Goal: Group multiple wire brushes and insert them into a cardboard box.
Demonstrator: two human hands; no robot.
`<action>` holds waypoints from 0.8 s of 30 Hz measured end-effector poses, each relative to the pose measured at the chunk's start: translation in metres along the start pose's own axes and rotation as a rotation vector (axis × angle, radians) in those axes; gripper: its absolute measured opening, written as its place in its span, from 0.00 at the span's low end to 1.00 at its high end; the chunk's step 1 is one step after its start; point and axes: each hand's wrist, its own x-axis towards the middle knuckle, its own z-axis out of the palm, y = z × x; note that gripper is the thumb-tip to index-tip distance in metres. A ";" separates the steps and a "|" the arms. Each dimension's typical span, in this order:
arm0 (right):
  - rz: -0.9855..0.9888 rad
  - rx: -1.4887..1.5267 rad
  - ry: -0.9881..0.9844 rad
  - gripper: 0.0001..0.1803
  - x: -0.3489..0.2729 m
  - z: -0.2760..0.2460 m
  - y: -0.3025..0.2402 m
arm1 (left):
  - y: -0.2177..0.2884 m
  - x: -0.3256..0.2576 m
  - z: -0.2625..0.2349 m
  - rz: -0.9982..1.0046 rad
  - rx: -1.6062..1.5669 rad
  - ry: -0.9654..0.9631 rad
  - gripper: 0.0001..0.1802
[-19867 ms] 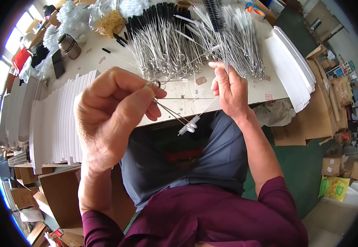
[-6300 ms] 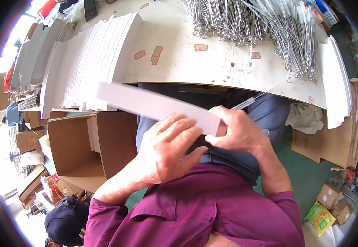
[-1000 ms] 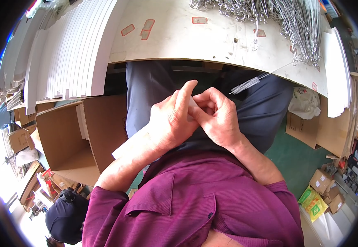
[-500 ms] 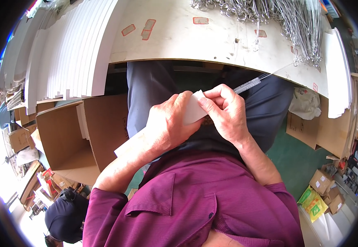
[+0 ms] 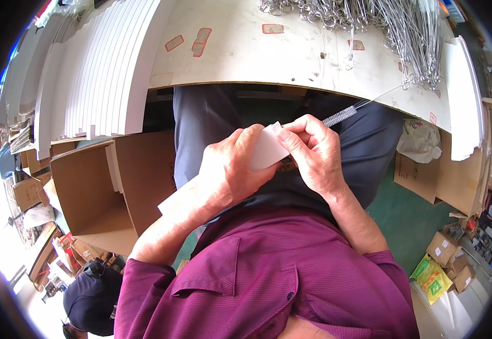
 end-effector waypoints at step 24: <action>-0.007 -0.005 0.012 0.07 0.000 -0.002 0.005 | 0.001 0.000 0.001 -0.020 -0.020 -0.009 0.33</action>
